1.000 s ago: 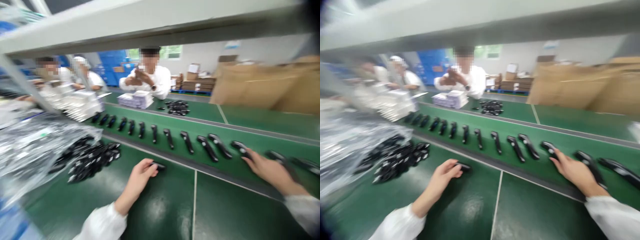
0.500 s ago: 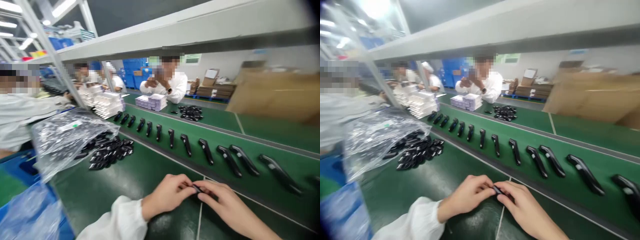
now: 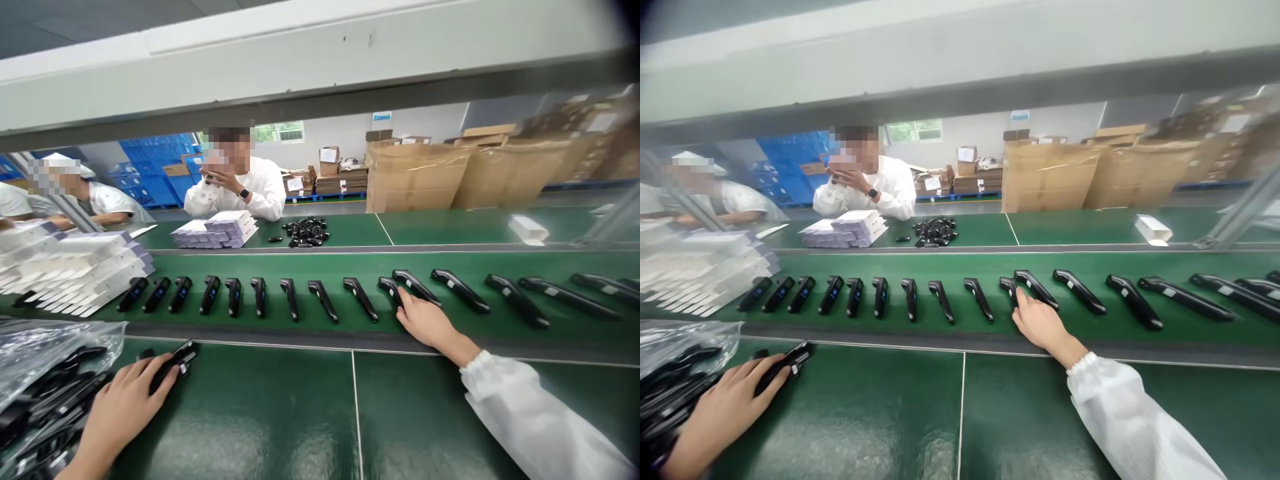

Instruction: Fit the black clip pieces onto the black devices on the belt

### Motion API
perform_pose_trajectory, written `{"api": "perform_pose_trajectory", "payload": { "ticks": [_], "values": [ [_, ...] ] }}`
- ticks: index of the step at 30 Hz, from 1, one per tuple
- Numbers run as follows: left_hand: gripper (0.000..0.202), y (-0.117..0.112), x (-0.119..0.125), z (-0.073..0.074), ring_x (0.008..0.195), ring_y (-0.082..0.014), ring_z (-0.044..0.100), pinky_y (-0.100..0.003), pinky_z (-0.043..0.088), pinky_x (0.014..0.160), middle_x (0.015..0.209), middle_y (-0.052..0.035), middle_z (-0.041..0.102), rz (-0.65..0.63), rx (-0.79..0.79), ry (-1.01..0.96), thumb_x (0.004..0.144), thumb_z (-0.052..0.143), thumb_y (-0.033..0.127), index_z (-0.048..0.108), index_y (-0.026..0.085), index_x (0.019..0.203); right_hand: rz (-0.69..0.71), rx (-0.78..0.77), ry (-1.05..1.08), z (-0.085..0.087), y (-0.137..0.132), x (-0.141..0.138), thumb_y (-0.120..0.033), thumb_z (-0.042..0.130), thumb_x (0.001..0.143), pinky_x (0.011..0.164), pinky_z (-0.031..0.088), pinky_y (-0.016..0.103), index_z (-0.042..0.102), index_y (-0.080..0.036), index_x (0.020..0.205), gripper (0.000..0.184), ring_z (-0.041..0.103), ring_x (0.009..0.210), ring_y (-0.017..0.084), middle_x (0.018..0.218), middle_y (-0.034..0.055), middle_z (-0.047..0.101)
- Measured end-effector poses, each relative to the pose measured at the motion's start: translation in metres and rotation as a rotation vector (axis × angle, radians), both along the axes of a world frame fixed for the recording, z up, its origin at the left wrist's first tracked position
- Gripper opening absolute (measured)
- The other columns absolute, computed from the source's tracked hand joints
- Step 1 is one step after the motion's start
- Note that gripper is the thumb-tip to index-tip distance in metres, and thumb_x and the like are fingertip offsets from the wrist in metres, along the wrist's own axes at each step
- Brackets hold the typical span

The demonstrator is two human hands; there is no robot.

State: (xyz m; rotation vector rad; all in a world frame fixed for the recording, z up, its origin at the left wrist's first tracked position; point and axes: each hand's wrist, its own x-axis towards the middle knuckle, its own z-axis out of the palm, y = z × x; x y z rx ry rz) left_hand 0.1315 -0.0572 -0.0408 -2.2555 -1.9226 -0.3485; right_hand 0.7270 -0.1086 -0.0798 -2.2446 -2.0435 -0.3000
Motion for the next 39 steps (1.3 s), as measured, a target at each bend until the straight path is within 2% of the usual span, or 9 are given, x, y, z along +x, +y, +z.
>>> {"api": "perform_pose_trajectory", "payload": {
  "ticks": [4,9,15,19,23,26,29,35,39],
  "values": [
    [0.036,-0.01,0.035,-0.001,0.107,-0.0354,0.06,-0.043,0.042,0.088,0.107,-0.0126,0.07,-0.114,-0.043,-0.101,0.089,0.045,0.045,0.064,0.022,0.109,-0.013,-0.055,-0.128,0.005,0.011,0.009,-0.025,0.037,0.098,0.063,0.053,0.037,0.042,-0.003,0.139,0.047,0.071,0.072,0.03,0.091,0.0177,0.072],
    [0.026,-0.029,0.086,0.005,0.097,-0.0307,0.063,-0.039,0.037,0.095,0.099,-0.0099,0.072,-0.224,-0.082,-0.407,0.089,0.054,0.046,0.068,0.025,0.093,-0.033,0.142,-0.037,0.028,-0.016,-0.016,-0.048,0.036,0.1,0.077,0.051,0.054,0.044,-0.006,0.142,0.06,0.064,0.099,0.042,0.112,0.0275,0.065],
    [0.021,-0.054,0.165,0.023,0.079,-0.0215,0.064,-0.028,0.046,0.078,0.087,-0.0033,0.071,-0.422,-0.194,-0.636,0.093,0.053,0.04,0.068,0.025,0.091,0.623,-0.175,0.904,0.073,-0.05,-0.121,-0.046,0.047,0.099,0.098,0.047,0.04,0.051,-0.03,0.14,0.045,0.059,0.113,0.023,0.131,0.0076,0.059],
    [0.024,-0.067,0.221,0.035,0.076,-0.0194,0.062,-0.025,0.046,0.073,0.084,-0.0019,0.069,-0.571,-0.371,-0.83,0.096,0.051,0.039,0.067,0.023,0.089,0.431,-0.349,1.589,0.07,-0.036,-0.169,-0.048,0.058,0.091,0.072,0.052,0.03,0.06,-0.024,0.129,0.045,0.063,0.092,0.019,0.11,0.0065,0.066],
    [0.024,-0.061,0.261,0.028,0.085,-0.0206,0.061,-0.026,0.045,0.081,0.083,-0.0014,0.067,-0.479,-0.487,-1.07,0.093,0.057,0.041,0.068,0.022,0.086,0.307,-0.299,1.879,0.062,-0.02,-0.153,-0.046,0.068,0.083,0.066,0.048,0.026,0.069,-0.018,0.094,0.03,0.059,0.072,0.014,0.079,0.0,0.062],
    [0.029,-0.056,0.282,0.023,0.087,-0.0215,0.06,-0.027,0.047,0.08,0.083,-0.0024,0.067,-0.276,-0.559,-1.286,0.087,0.065,0.049,0.068,0.021,0.091,0.246,-0.053,1.647,0.064,-0.021,-0.099,-0.045,0.065,0.086,0.076,0.052,0.032,0.07,-0.02,0.105,0.032,0.061,0.083,0.018,0.09,0.0022,0.064],
    [0.039,-0.063,0.301,0.025,0.072,-0.0184,0.058,-0.027,0.05,0.065,0.08,-0.0037,0.066,-0.059,-0.783,-1.619,0.082,0.07,0.056,0.066,0.018,0.087,0.089,0.186,1.038,0.057,-0.026,-0.037,-0.039,0.057,0.093,0.096,0.048,0.039,0.068,-0.022,0.12,0.035,0.061,0.101,0.023,0.109,0.0074,0.063],
    [0.033,-0.079,0.338,0.03,0.057,-0.0145,0.057,-0.027,0.052,0.053,0.068,-0.0019,0.061,0.088,-1.139,-1.914,0.08,0.076,0.046,0.066,0.015,0.08,0.082,0.007,0.206,0.019,-0.002,0.013,-0.02,0.042,0.097,0.093,0.05,0.042,0.043,-0.003,0.144,0.05,0.064,0.107,0.032,0.112,0.0226,0.066],
    [0.032,-0.072,0.355,0.027,0.053,-0.0132,0.055,-0.026,0.05,0.049,0.062,0.0004,0.058,0.073,-1.12,-1.902,0.082,0.075,0.046,0.064,0.016,0.079,0.151,-0.053,0.033,0.01,0.019,0.023,-0.026,0.036,0.101,0.088,0.052,0.04,0.041,-0.001,0.144,0.05,0.067,0.101,0.032,0.111,0.0239,0.068]
  ]
}}
